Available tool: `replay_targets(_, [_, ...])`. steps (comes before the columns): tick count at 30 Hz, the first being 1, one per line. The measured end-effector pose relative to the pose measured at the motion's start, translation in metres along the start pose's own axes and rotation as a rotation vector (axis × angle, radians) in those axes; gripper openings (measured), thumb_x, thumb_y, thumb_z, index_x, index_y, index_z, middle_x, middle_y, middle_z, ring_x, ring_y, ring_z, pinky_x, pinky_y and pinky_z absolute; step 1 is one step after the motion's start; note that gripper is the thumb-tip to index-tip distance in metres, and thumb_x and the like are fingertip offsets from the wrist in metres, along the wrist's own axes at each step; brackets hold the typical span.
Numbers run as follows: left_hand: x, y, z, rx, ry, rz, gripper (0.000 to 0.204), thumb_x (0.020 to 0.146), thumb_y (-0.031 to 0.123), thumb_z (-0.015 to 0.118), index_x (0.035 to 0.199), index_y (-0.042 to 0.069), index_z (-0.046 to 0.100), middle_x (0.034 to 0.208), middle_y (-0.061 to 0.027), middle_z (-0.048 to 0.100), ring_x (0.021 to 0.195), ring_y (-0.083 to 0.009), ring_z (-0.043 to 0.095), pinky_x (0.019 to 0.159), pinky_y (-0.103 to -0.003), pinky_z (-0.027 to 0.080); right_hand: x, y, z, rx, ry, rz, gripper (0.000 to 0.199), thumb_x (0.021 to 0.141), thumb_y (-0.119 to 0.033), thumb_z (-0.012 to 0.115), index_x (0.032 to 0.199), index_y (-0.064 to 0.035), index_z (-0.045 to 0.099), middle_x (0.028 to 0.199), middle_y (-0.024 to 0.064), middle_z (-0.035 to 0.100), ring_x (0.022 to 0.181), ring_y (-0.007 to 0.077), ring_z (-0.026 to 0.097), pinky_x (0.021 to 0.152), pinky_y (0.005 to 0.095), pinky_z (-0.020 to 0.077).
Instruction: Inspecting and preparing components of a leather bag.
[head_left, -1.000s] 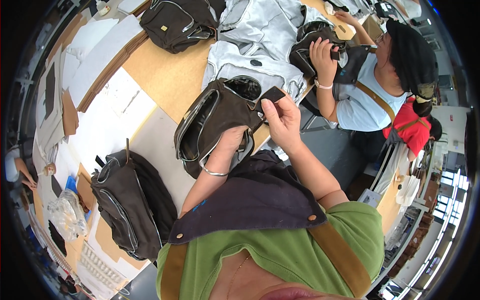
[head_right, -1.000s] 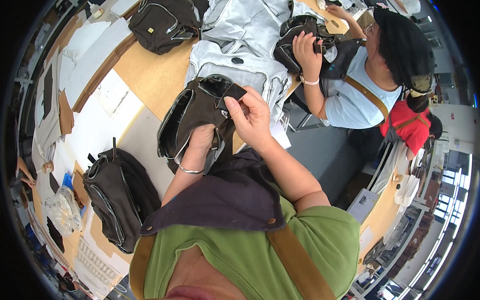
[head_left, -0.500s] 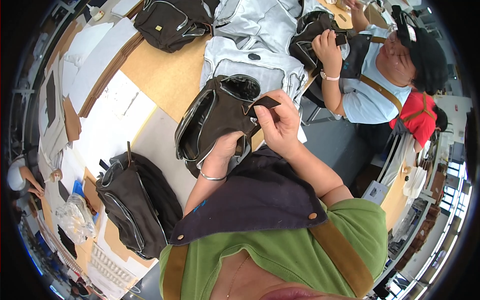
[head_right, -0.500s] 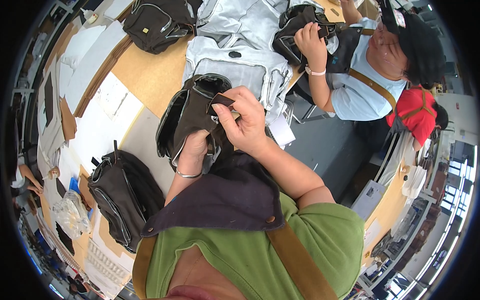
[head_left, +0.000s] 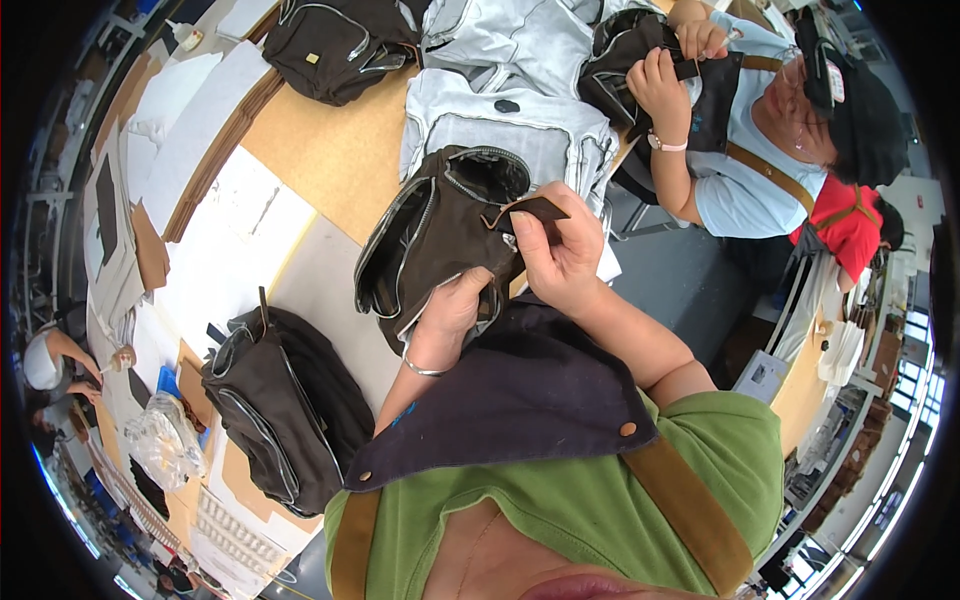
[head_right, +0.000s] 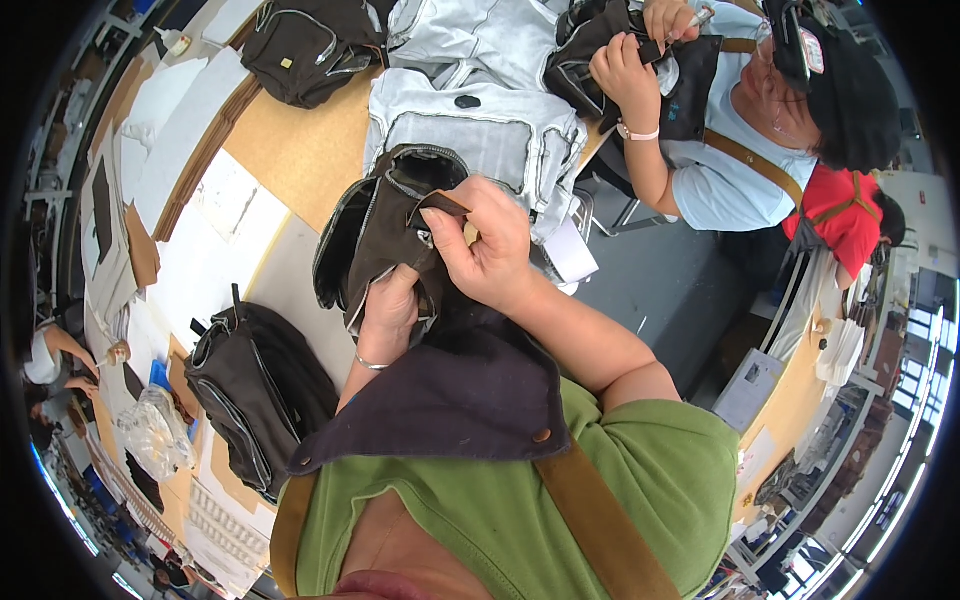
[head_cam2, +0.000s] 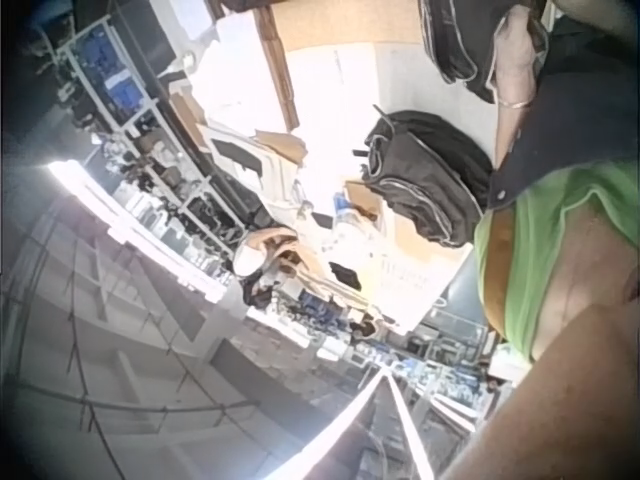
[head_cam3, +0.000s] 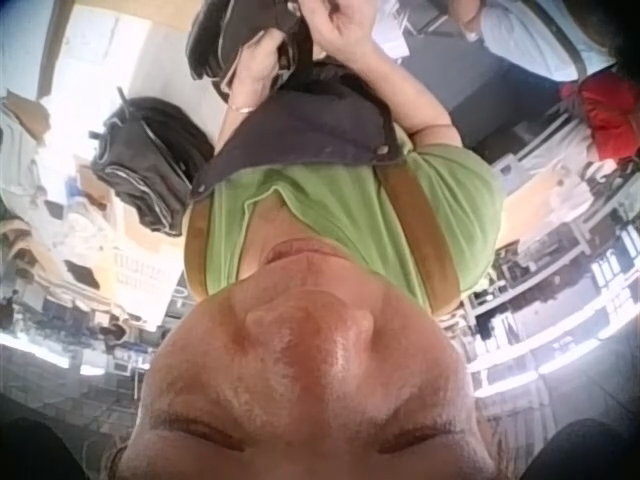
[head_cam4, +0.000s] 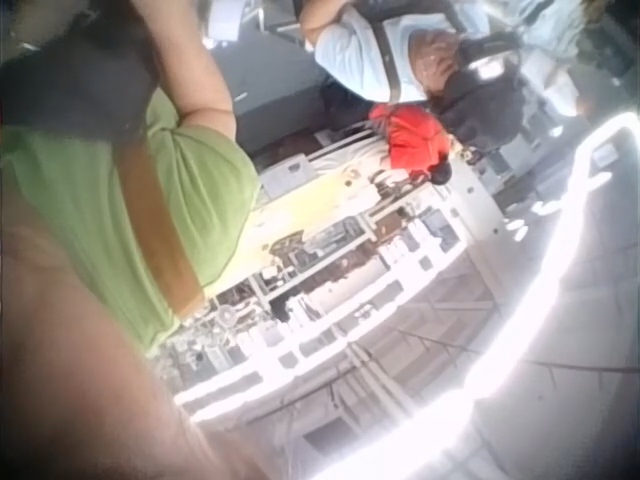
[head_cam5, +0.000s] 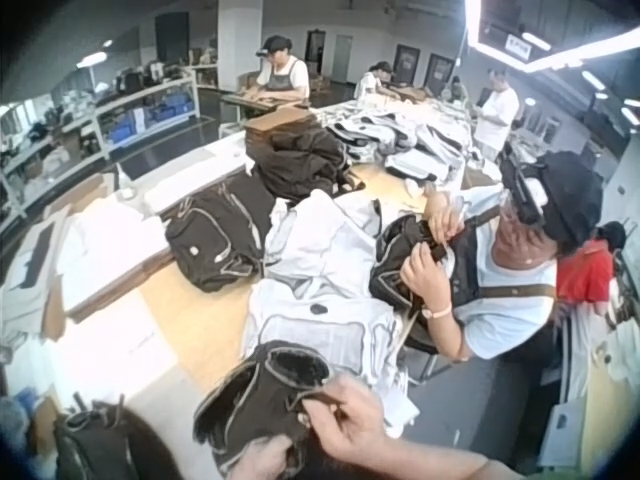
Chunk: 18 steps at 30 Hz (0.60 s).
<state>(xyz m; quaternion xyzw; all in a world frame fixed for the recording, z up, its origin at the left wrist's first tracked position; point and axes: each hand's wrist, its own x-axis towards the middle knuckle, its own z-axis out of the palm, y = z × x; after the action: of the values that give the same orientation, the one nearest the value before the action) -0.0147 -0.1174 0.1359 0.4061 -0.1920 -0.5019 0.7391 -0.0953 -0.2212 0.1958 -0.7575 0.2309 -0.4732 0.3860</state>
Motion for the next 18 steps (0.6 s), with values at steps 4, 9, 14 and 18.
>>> replay_targets(4, [-0.01, 0.014, 0.002, -0.017, 0.07, -0.257, 0.029, 0.084, 0.013, 0.057, 0.11, 0.0, 0.054, 0.105, -0.0042, 0.057, 0.096, -0.0142, 0.051, 0.086, -0.026, 0.039, -0.001, 0.001, -0.002, 0.026, -0.035, -0.063, 0.005, 0.079, 0.001, 0.057, 0.078, 0.0044, 0.053, 0.067, 0.0069, 0.048, 0.054, 0.0124, 0.041, 0.046, 0.0235, 0.0318])
replay_targets(9, [-0.013, 0.015, 0.0, -0.043, 0.059, -0.221, 0.031, 0.081, 0.01, 0.06, 0.11, 0.0, 0.054, 0.103, -0.0042, 0.057, 0.095, -0.0139, 0.052, 0.085, -0.027, 0.041, -0.003, -0.004, -0.007, 0.012, -0.088, -0.06, 0.006, 0.078, 0.001, 0.057, 0.078, 0.0042, 0.053, 0.067, 0.0076, 0.049, 0.054, 0.0132, 0.042, 0.046, 0.0237, 0.0327])
replay_targets(14, [-0.011, 0.011, -0.008, -0.068, 0.001, -0.095, 0.031, 0.081, 0.01, 0.061, 0.109, 0.0, 0.054, 0.103, -0.0041, 0.057, 0.094, -0.0136, 0.052, 0.083, -0.027, 0.041, -0.005, -0.012, -0.003, 0.083, -0.099, -0.003, 0.006, 0.074, 0.0, 0.062, 0.075, 0.0014, 0.056, 0.063, 0.0066, 0.049, 0.051, 0.016, 0.044, 0.046, 0.0258, 0.0336])
replay_targets(18, [-0.01, 0.01, -0.012, -0.082, -0.049, 0.003, 0.03, 0.081, 0.01, 0.061, 0.109, 0.0, 0.055, 0.103, -0.004, 0.057, 0.093, -0.0133, 0.052, 0.082, -0.027, 0.042, -0.006, -0.007, 0.002, 0.234, -0.043, 0.016, 0.005, 0.075, 0.0, 0.061, 0.075, 0.0014, 0.056, 0.064, 0.0062, 0.05, 0.052, 0.0153, 0.044, 0.046, 0.0254, 0.0338])
